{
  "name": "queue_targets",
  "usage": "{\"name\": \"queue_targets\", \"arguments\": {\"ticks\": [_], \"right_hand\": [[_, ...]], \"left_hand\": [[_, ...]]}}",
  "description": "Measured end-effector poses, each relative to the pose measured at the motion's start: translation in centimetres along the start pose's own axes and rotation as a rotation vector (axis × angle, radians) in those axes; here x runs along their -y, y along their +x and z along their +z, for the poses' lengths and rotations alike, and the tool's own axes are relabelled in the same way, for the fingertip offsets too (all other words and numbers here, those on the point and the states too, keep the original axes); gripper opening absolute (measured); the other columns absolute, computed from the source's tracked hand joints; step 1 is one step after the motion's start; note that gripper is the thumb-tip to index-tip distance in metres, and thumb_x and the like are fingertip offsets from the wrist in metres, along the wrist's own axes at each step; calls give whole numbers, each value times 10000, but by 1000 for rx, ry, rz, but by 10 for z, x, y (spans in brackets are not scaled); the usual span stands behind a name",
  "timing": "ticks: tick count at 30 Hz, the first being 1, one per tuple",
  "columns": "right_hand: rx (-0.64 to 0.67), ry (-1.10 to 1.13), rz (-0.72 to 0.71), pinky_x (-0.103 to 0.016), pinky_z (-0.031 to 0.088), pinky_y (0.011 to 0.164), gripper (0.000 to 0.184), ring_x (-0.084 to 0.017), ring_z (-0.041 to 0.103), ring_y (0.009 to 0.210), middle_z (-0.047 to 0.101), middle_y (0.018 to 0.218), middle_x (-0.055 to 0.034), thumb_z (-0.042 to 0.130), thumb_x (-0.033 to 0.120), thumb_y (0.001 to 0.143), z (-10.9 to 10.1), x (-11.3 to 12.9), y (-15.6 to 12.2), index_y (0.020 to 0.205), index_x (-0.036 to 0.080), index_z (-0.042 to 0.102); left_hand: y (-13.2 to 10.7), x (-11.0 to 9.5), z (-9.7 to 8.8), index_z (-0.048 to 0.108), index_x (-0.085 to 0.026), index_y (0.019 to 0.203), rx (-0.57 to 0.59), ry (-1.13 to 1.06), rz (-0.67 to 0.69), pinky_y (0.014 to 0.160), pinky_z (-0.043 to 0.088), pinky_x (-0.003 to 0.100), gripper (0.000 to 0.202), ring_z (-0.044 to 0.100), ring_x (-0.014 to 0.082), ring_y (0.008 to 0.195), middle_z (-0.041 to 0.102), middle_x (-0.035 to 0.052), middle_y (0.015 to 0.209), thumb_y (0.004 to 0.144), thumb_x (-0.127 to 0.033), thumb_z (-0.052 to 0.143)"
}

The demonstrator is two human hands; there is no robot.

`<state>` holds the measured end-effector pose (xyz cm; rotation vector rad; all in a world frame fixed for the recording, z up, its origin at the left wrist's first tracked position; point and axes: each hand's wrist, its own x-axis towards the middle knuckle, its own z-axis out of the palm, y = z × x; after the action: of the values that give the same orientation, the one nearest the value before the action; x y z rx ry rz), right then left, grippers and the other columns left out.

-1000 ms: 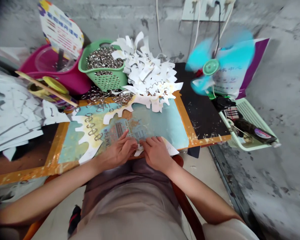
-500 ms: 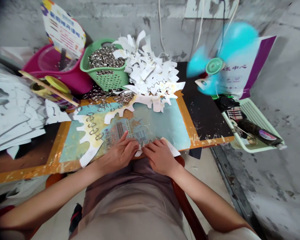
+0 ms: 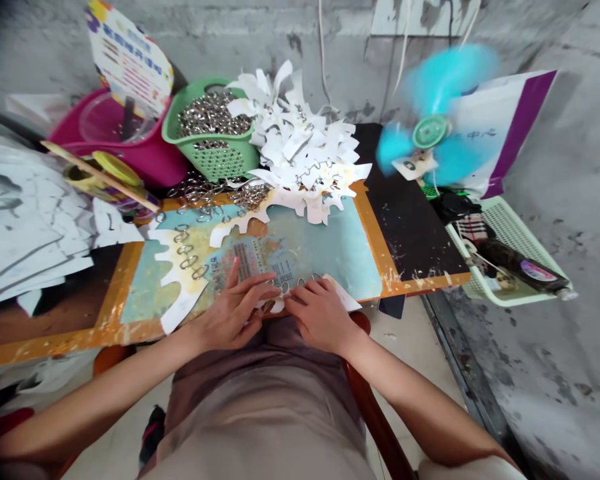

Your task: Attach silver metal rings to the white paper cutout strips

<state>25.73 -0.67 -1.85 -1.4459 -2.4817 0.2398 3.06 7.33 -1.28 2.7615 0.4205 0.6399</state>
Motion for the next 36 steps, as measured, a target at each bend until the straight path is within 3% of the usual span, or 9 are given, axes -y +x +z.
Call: {"name": "queue_targets", "arguments": {"ticks": [7,12,18,22,28,31,33,34,36], "right_hand": [[-20,93,2,-410,323,837,347,-254,503,957,667,1093,-86,517,172,914,6,-5,-3,1255,159,584],[-60,133,60,-395,326,817,283,-249,493,908,666,971,-93,448,166,951,3,-4,0,1194,124,587],[-9,59,0,-384,300,783,215,-237,472,870,646,936,-75,495,176,907,-2,-4,3,1055,176,651],[18,18,-6,-397,302,782,220,-239,477,864,648,939,-79,512,174,879,-1,-1,3,1045,167,655],[6,232,37,-407,382,812,212,-246,543,881,681,952,-92,484,175,891,-4,-9,4,1009,170,661],[-202,525,218,-334,462,709,282,-185,576,731,679,847,-42,366,211,979,-12,-27,6,1110,211,616],[-403,652,359,-305,486,645,301,-164,567,681,681,928,-49,380,242,989,-16,-35,10,1218,232,575],[-450,646,384,-310,499,658,301,-167,573,709,674,995,-65,431,249,974,-18,-36,14,1234,237,583],[-384,506,294,-351,516,777,295,-200,592,863,654,1106,-94,547,232,915,-18,-33,24,1194,231,642]], "left_hand": [[1,-11,2,404,-85,1266,52,68,-56,1175,109,697,435,618,291,1152,686,167,1085,832,-86,431],[8,-15,-3,458,-67,1274,86,115,-90,1189,154,666,405,597,287,1203,669,192,1156,871,-101,433],[20,0,-3,628,-153,1030,87,145,-34,1210,144,633,171,637,239,1146,728,94,970,957,-141,474],[17,3,-1,650,-172,878,130,191,83,1220,153,610,181,608,243,1198,711,43,794,945,-102,497],[2,-10,5,662,-113,1116,93,213,34,1231,109,596,250,547,267,1282,726,116,1024,965,-222,495],[-3,-13,9,655,-125,1165,58,187,-7,1232,53,607,276,518,262,1310,726,102,1066,945,-216,518],[-4,-15,11,668,-142,1147,34,202,-31,1223,35,629,267,514,271,1307,713,108,1119,940,-222,519],[-5,-17,11,674,-149,1135,31,220,-49,1218,37,642,263,508,279,1309,695,119,1161,939,-231,519],[-6,-21,10,683,-161,1119,29,264,-93,1203,62,667,261,491,303,1319,642,148,1252,935,-258,525]]}}
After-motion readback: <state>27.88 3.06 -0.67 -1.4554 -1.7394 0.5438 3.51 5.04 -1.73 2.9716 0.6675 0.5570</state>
